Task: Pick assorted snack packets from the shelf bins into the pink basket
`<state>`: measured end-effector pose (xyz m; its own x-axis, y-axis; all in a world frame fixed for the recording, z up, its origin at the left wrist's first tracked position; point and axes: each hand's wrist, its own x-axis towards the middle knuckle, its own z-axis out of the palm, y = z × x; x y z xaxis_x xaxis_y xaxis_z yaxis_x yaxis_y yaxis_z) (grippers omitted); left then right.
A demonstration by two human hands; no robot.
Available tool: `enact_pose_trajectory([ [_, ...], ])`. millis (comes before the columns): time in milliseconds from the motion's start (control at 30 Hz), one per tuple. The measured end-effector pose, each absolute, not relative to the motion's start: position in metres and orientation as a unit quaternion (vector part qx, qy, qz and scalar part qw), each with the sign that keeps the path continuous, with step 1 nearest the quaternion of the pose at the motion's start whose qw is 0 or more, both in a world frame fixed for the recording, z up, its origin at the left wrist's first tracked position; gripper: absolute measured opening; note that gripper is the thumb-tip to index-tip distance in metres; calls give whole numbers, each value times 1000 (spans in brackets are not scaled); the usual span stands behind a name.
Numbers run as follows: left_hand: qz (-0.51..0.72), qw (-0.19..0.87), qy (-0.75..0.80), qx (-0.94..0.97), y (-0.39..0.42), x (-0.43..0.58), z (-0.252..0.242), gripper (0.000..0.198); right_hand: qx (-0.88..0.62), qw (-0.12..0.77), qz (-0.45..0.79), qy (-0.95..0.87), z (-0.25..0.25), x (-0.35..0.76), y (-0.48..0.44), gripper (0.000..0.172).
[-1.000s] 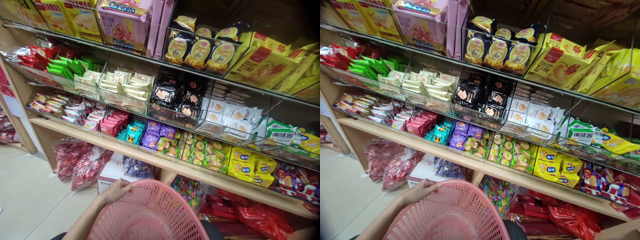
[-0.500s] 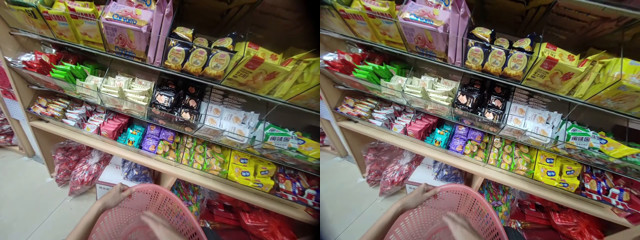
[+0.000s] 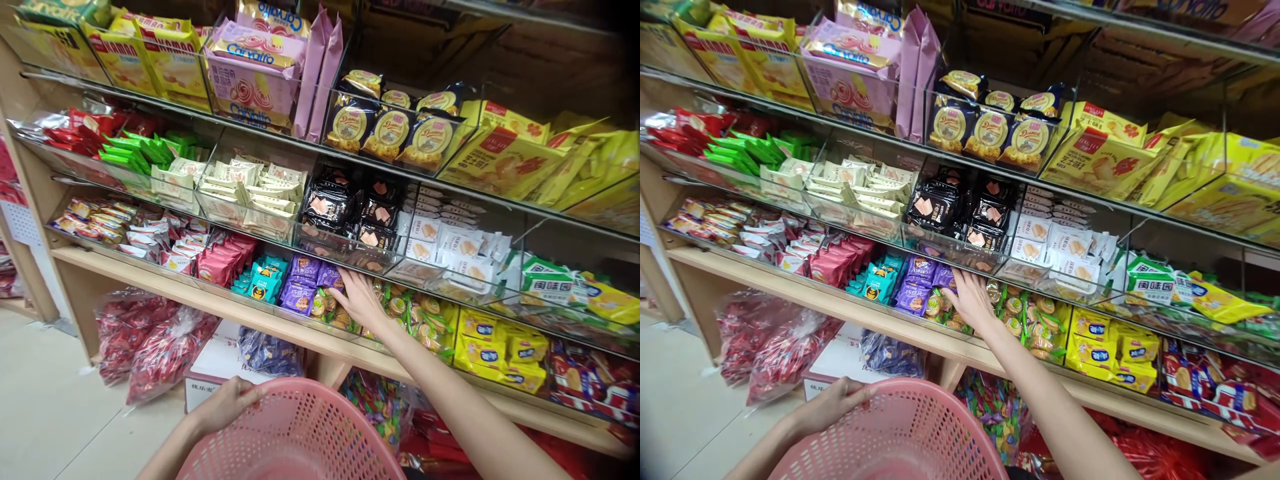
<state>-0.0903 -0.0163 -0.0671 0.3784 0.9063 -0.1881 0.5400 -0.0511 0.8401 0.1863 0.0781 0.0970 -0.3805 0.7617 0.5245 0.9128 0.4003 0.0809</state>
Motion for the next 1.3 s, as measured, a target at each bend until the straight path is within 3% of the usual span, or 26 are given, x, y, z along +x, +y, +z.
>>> enact_pose_trajectory([
  [233, 201, 449, 527, 693, -14, -91, -73, 59, -554, 147, -186, -798, 107, 178, 94, 55],
  [533, 202, 453, 517, 698, -14, -91, -73, 58, -572, 144, -190, -785, 108, 177, 91, 60],
  [733, 201, 460, 516, 694, -16, -89, -66, 53, -566, 170, -236, -771, 100, 175, 86, 57],
  [1100, 189, 448, 524, 699, -16, -88, -62, 53, -516, 237, -258, -782, 89, 178, 82, 34],
  [1300, 190, 450, 515, 705, -17, -89, -64, 57, -467, 273, -305, -784, 87, 186, 65, 37],
])
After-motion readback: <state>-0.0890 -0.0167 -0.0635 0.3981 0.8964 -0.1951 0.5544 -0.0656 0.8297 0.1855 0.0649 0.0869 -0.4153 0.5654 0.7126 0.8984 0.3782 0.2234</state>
